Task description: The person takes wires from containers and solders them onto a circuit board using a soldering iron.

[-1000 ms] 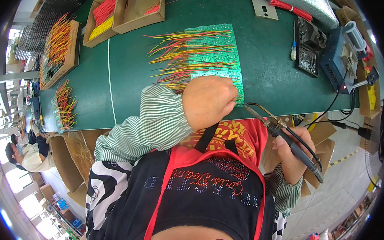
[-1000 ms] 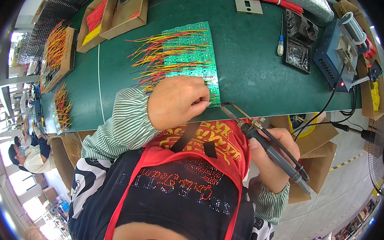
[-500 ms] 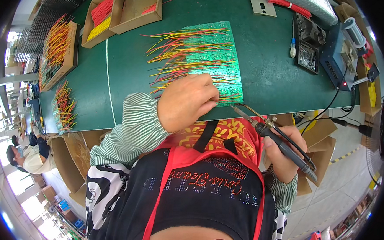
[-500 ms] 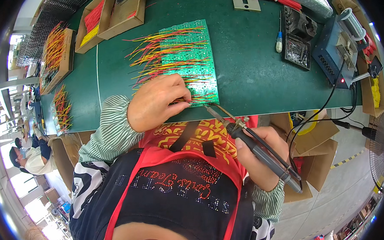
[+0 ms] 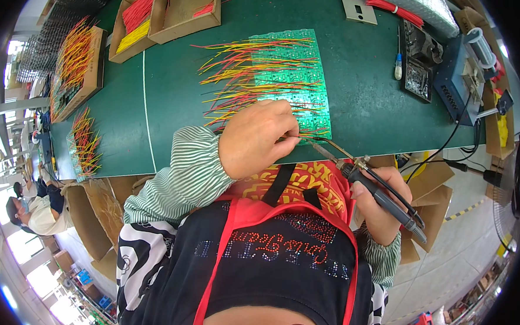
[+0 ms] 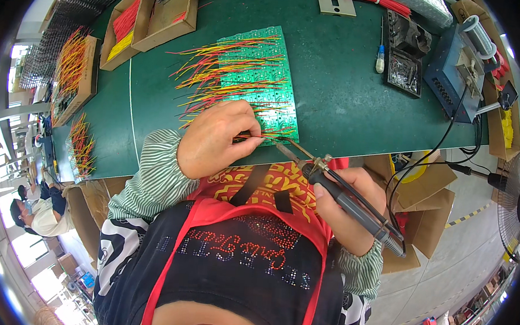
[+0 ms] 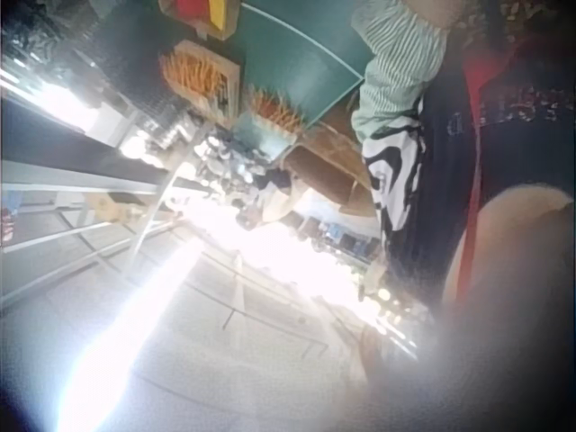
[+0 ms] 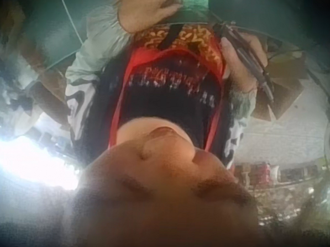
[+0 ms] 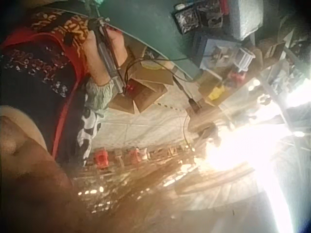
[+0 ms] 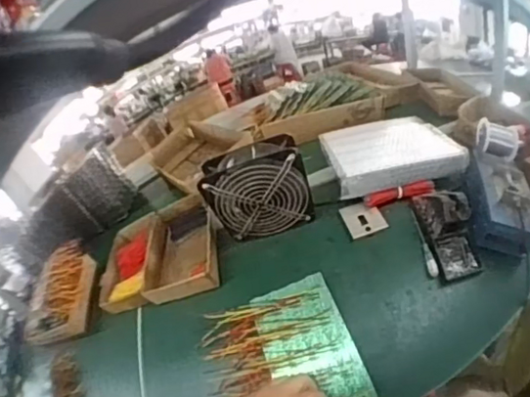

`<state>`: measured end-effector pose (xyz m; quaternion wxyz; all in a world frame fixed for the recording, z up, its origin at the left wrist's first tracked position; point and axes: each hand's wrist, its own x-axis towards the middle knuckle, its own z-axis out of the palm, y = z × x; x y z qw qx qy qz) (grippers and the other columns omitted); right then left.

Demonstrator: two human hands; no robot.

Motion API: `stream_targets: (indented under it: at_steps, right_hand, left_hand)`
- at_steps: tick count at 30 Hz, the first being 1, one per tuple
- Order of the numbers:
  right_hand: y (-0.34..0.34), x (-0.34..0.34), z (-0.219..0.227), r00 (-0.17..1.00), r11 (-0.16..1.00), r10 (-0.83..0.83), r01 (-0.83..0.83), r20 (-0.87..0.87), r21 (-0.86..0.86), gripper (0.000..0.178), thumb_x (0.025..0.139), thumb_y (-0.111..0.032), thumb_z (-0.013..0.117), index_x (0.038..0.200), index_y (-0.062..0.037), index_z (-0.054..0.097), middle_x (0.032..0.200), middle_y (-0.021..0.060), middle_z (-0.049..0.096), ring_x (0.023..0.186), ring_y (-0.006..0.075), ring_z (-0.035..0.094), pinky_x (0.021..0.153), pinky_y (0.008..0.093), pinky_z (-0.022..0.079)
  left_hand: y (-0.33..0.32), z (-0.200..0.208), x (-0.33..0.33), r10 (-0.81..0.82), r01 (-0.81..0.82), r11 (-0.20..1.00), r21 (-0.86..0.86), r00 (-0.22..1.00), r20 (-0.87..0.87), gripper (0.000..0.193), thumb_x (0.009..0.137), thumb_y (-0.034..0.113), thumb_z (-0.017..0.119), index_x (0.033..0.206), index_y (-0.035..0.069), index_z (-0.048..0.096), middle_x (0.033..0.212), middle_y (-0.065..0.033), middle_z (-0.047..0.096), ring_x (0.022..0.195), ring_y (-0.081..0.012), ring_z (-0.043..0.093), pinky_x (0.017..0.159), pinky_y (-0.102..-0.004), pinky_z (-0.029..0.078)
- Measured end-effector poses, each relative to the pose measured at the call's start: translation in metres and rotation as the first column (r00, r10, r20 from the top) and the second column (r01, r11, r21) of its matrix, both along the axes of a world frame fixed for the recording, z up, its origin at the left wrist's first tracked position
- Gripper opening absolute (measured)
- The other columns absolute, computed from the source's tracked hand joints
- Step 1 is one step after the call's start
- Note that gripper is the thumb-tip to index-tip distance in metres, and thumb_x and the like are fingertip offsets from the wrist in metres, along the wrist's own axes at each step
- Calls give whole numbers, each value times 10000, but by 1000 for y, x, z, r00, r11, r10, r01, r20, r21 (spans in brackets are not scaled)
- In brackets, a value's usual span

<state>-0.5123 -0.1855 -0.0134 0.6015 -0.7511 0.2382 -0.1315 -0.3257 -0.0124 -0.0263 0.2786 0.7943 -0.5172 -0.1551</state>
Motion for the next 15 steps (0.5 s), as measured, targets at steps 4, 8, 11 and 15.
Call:
stream_targets:
  at_steps: [4, 8, 11, 15]
  right_hand:
    - [-1, 0, 2, 1000, 998, 17, -18, -19, -67, 188, 711, -71, 724, 837, -7, 599, 683, 19, 613, 589, 55, 556, 545, 208, 449]
    - [-5, -4, 5, 999, 994, -26, 23, -22, -109, 192, 705, -75, 726, 836, -11, 601, 690, 25, 618, 599, 65, 559, 560, 222, 455]
    - [-10, -7, 5, 998, 996, -62, 64, 25, -66, 195, 697, -70, 729, 832, -11, 602, 698, 31, 621, 609, 76, 561, 577, 230, 458]
    - [-14, -12, 1, 991, 990, -133, 132, 15, 48, 202, 694, -76, 731, 834, -7, 603, 704, 36, 621, 611, 84, 563, 587, 230, 459]
  left_hand:
    - [-1, 1, 1, -1, 1, 1000, 1, 1000, -11, 117, 761, 124, 646, 745, 39, 567, 783, -79, 539, 774, -263, 549, 677, -371, 430]
    - [-1, 1, 1, 0, 0, 1000, -1, 1000, -15, 117, 761, 125, 647, 745, 39, 570, 783, -79, 541, 775, -263, 551, 675, -371, 430]
    - [-1, 1, 1, -4, 4, 1000, -1, 1000, -15, 114, 761, 127, 648, 742, 41, 577, 783, -77, 541, 772, -261, 551, 675, -372, 431]
    - [-1, 1, 1, -3, 3, 1000, 6, 1000, -20, 110, 763, 131, 648, 743, 44, 584, 786, -74, 542, 768, -256, 552, 671, -367, 433]
